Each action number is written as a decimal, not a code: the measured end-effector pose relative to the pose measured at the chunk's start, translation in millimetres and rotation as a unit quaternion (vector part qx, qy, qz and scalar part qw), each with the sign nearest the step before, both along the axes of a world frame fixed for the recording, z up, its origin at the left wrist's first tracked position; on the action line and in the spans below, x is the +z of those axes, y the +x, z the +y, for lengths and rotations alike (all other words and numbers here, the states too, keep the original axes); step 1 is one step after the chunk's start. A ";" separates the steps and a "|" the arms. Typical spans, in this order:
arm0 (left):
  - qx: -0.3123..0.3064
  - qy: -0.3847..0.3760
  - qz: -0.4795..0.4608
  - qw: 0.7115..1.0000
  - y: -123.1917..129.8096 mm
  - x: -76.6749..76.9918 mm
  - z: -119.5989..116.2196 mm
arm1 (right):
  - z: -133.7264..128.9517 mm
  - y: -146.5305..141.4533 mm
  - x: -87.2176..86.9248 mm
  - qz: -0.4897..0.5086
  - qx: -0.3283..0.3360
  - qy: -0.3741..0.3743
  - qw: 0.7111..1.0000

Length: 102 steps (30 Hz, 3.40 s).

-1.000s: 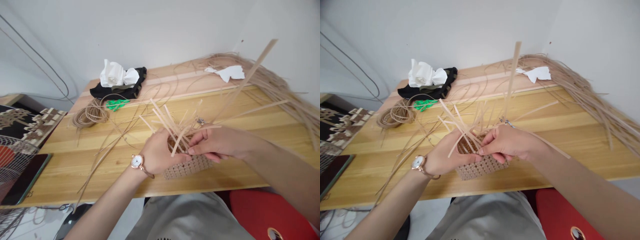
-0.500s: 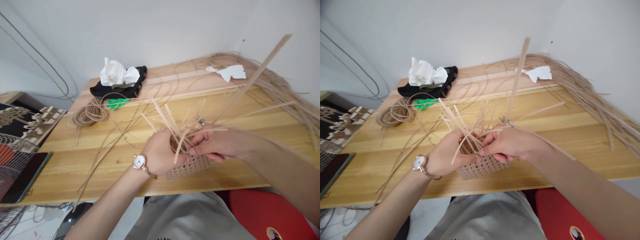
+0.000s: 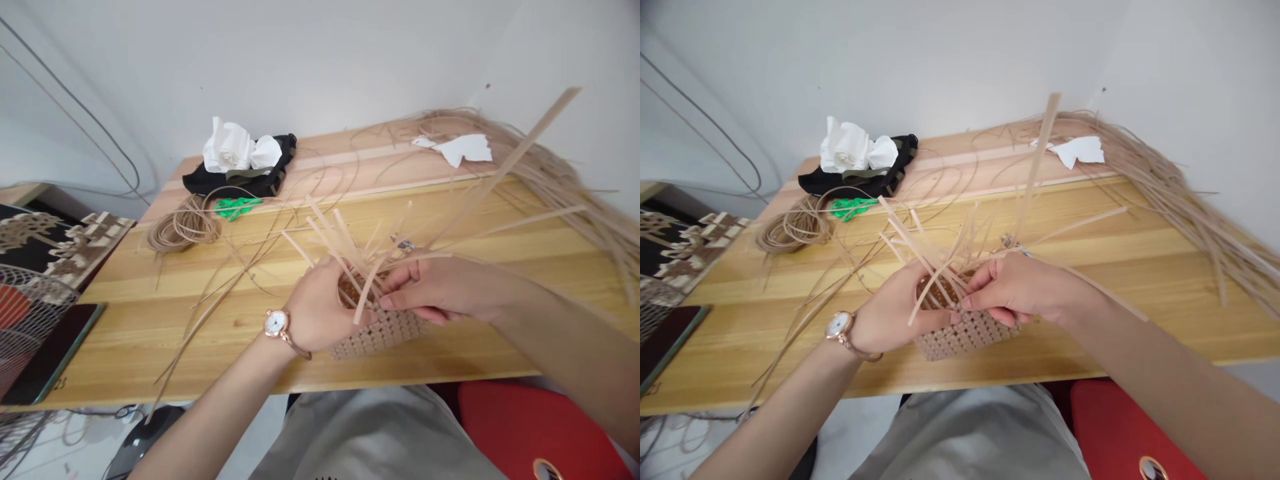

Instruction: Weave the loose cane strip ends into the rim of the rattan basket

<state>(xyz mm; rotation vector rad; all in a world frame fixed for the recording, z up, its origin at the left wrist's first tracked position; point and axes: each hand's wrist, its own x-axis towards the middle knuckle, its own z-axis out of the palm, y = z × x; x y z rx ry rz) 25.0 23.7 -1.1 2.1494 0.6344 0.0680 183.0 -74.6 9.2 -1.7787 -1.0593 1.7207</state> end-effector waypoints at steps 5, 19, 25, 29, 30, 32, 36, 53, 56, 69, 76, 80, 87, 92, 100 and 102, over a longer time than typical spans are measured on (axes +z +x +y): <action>0.007 0.028 0.007 1.000 1.1 0.7 -2.2 | 0.2 -1.1 0.0 0.005 -0.004 -0.010 1.000; 0.002 0.109 0.014 0.994 0.1 1.6 -7.8 | 0.5 0.2 -3.0 0.004 -0.004 -0.010 1.000; -0.024 0.038 -0.008 0.999 -3.4 0.3 1.6 | -1.1 -1.5 5.5 -0.029 0.004 -0.019 0.999; -0.037 0.032 -0.013 0.999 -5.2 1.2 5.1 | -0.4 -3.7 8.7 -0.069 0.018 -0.012 0.997; -0.036 0.033 -0.013 0.999 -5.4 1.1 5.1 | -0.1 -4.2 9.3 -0.076 0.022 -0.013 0.997; -0.033 0.031 -0.018 0.999 -5.5 0.4 4.8 | 0.8 -5.6 10.6 -0.087 0.029 -0.017 0.996; -0.035 0.014 -0.035 0.999 -5.3 -1.4 5.1 | 4.2 -11.5 16.1 -0.136 0.037 -0.023 0.990; -0.042 0.053 -0.104 0.992 -3.9 -9.2 10.7 | 9.0 -11.9 13.8 -0.106 0.028 -0.016 0.994; -0.021 0.103 -0.101 0.989 -0.2 -12.9 11.2 | 11.9 -12.8 13.3 -0.085 0.024 -0.001 0.996; 0.051 0.256 -0.052 0.964 8.4 -14.3 5.5 | 27.1 -7.8 3.0 -0.097 0.006 0.012 0.995; 0.050 0.254 -0.056 0.964 7.8 -14.6 6.9 | 26.3 -5.1 5.6 -0.091 0.034 0.016 0.995; 0.044 0.244 -0.074 0.966 7.6 -17.0 8.4 | 25.1 -4.3 7.2 -0.091 0.042 0.003 0.995; 0.053 0.230 -0.088 0.968 8.5 -18.6 7.5 | 25.1 -4.2 7.6 -0.088 0.049 -0.001 0.995; 0.059 0.218 -0.110 0.968 7.7 -20.8 7.3 | 24.9 -2.6 6.1 -0.085 0.055 0.002 0.995; 0.069 0.184 -0.137 0.971 7.0 -23.6 6.8 | 22.5 -1.3 4.6 -0.081 0.062 0.006 0.995; 0.068 0.179 -0.137 0.972 6.4 -23.0 5.9 | 20.8 -1.0 4.9 -0.084 0.068 0.006 0.994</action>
